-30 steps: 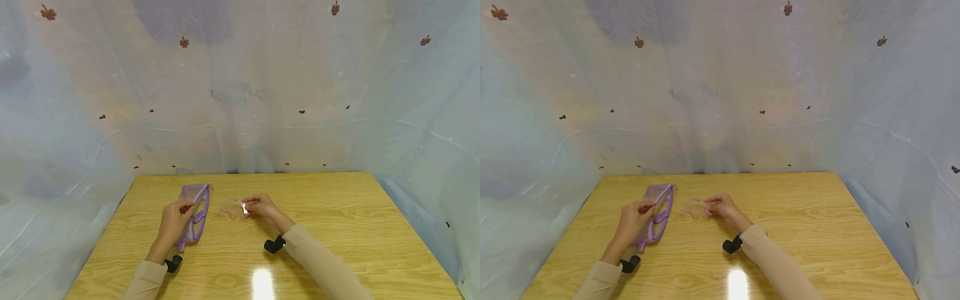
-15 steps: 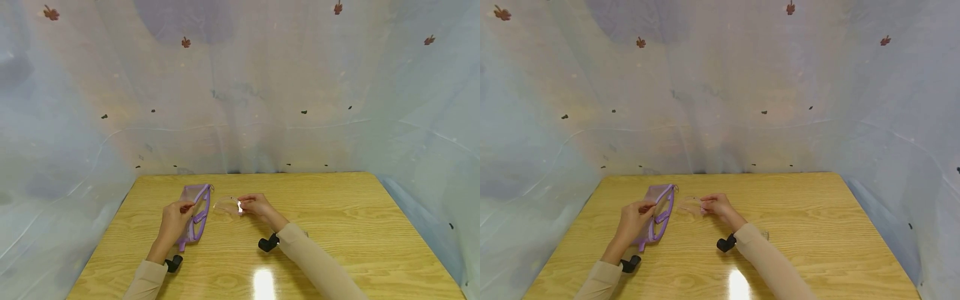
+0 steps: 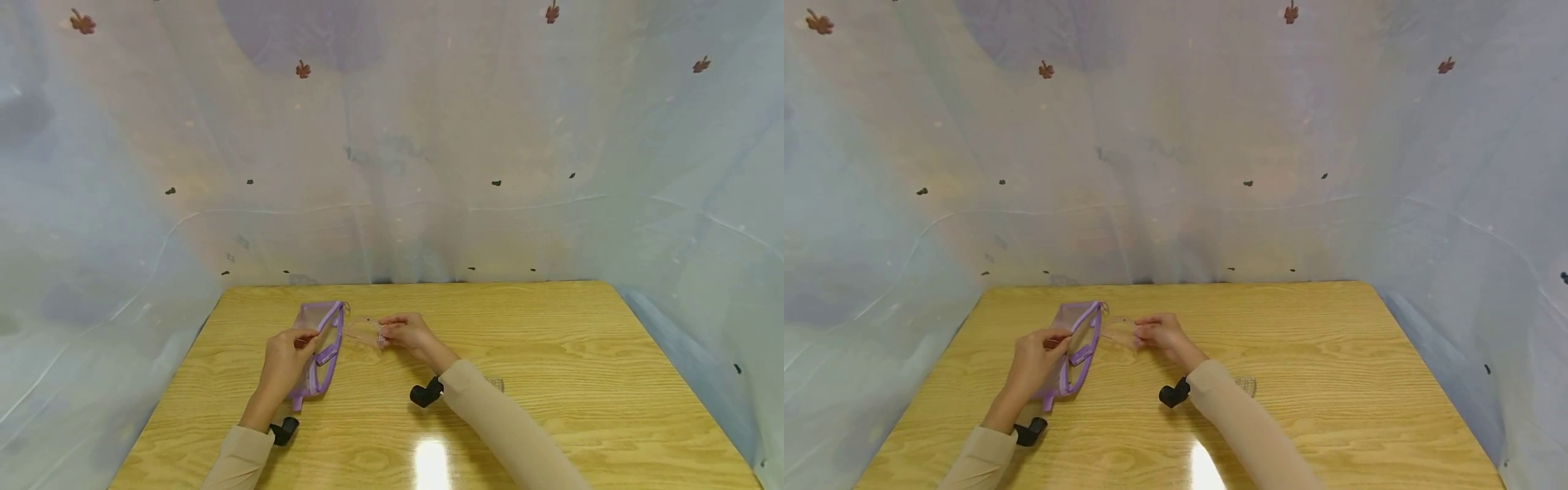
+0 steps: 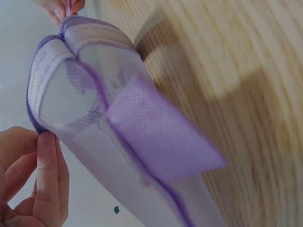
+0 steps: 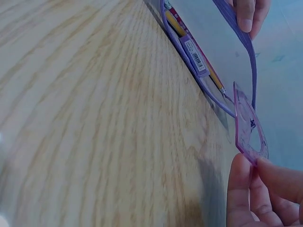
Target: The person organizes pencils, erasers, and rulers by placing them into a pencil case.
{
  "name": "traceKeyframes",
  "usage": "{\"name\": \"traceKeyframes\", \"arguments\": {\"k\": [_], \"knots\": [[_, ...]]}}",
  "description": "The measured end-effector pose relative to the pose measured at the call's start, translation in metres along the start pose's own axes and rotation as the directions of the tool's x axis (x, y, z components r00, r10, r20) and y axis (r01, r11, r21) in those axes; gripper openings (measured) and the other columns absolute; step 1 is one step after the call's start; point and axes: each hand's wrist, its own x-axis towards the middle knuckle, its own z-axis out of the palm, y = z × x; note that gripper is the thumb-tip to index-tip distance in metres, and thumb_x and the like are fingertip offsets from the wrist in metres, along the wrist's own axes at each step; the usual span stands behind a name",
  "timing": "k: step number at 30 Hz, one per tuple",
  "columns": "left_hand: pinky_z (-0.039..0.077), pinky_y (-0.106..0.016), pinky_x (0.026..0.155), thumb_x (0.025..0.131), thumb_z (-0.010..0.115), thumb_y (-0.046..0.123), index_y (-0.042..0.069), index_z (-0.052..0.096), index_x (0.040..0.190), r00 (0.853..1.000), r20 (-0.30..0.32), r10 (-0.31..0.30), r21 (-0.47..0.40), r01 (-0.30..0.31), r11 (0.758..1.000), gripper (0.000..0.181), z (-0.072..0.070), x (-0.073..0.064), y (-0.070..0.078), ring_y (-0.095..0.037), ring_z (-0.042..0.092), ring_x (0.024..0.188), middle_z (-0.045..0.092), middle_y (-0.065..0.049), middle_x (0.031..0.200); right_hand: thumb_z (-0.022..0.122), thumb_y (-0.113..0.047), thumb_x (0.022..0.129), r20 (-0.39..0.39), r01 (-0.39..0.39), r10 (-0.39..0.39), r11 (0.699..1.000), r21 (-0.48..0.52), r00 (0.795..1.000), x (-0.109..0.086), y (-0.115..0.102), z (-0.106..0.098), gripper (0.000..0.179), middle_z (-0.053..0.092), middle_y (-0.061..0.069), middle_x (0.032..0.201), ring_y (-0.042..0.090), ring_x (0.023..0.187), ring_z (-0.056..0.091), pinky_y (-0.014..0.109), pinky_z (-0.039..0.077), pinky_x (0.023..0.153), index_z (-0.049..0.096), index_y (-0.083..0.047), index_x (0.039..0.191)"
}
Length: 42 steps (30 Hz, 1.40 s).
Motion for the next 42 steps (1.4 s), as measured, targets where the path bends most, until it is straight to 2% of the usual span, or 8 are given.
{"name": "traceKeyframes", "arguments": {"k": [3, 12, 19, 24, 30, 36, 42], "knots": [[0.059, -0.034, 0.063, 0.089, 0.073, 0.002, -0.003, 0.077, 0.099, 1.0, -0.005, 0.008, 0.005, -0.008, 1.0, 0.012, 0.0, 0.0, -0.001, -0.026, 0.07, 0.076, 0.073, -0.012, 0.087, 0.06, 0.008, 0.095, -0.005, -0.004, 0.004, 1.0, 0.001, 1.0, 0.002, 0.0, 0.003, 0.03, 0.063, 0.031, 0.118, 0.023, 0.092, 0.069, 0.035, 0.058, 0.083, 0.06, 0.015, 0.125], [0.058, -0.033, 0.062, 0.089, 0.073, 0.001, -0.002, 0.077, 0.098, 1.0, -0.015, 0.011, 0.017, -0.011, 1.0, 0.011, 0.002, 0.001, -0.001, -0.025, 0.07, 0.075, 0.073, -0.011, 0.086, 0.059, 0.01, 0.095, 0.0, -0.001, 0.001, 1.0, 0.022, 1.0, 0.007, -0.001, 0.01, 0.03, 0.062, 0.035, 0.118, 0.026, 0.092, 0.071, 0.032, 0.059, 0.077, 0.06, 0.016, 0.124], [0.059, -0.036, 0.064, 0.088, 0.074, 0.0, -0.002, 0.077, 0.099, 1.0, -0.019, 0.02, 0.015, -0.02, 1.0, 0.011, 0.003, 0.001, -0.001, -0.027, 0.07, 0.075, 0.073, -0.012, 0.086, 0.057, 0.011, 0.095, 0.01, -0.001, 0.001, 0.999, 0.042, 1.0, 0.01, 0.0, 0.017, 0.03, 0.06, 0.038, 0.119, 0.039, 0.101, 0.068, 0.037, 0.059, 0.08, 0.058, 0.018, 0.124], [0.06, -0.037, 0.065, 0.088, 0.075, 0.0, -0.002, 0.077, 0.099, 0.999, -0.019, 0.027, 0.014, -0.026, 1.0, 0.012, 0.003, 0.001, -0.002, -0.028, 0.071, 0.076, 0.073, -0.013, 0.086, 0.056, 0.011, 0.096, 0.012, -0.004, 0.003, 0.998, 0.064, 1.0, 0.014, 0.002, 0.022, 0.031, 0.058, 0.039, 0.122, 0.04, 0.103, 0.067, 0.038, 0.058, 0.082, 0.057, 0.018, 0.126], [0.06, -0.036, 0.065, 0.088, 0.075, 0.001, -0.003, 0.077, 0.099, 1.0, -0.012, 0.017, 0.018, -0.017, 1.0, 0.012, 0.003, 0.001, -0.003, -0.028, 0.071, 0.076, 0.073, -0.013, 0.086, 0.056, 0.012, 0.096, 0.014, -0.002, 0.001, 0.997, 0.082, 1.0, 0.016, 0.002, 0.028, 0.031, 0.058, 0.04, 0.12, 0.037, 0.097, 0.07, 0.04, 0.058, 0.083, 0.056, 0.019, 0.126], [0.06, -0.036, 0.065, 0.088, 0.074, 0.001, -0.003, 0.077, 0.099, 1.0, -0.01, 0.013, 0.018, -0.013, 1.0, 0.012, 0.002, 0.001, -0.001, -0.028, 0.071, 0.076, 0.073, -0.013, 0.086, 0.056, 0.014, 0.095, 0.01, -0.004, 0.003, 0.995, 0.102, 1.0, 0.021, 0.003, 0.032, 0.029, 0.059, 0.041, 0.118, 0.028, 0.085, 0.072, 0.041, 0.058, 0.083, 0.057, 0.02, 0.124], [0.059, -0.037, 0.065, 0.088, 0.074, 0.0, -0.003, 0.077, 0.099, 1.0, -0.006, 0.004, 0.019, -0.004, 1.0, 0.012, 0.001, 0.001, 0.0, -0.027, 0.07, 0.076, 0.072, -0.012, 0.086, 0.057, 0.015, 0.093, -0.005, -0.003, 0.004, 0.994, 0.106, 1.0, 0.024, 0.004, 0.036, 0.028, 0.068, 0.031, 0.099, 0.024, 0.076, 0.072, 0.041, 0.059, 0.08, 0.058, 0.02, 0.121]]}}
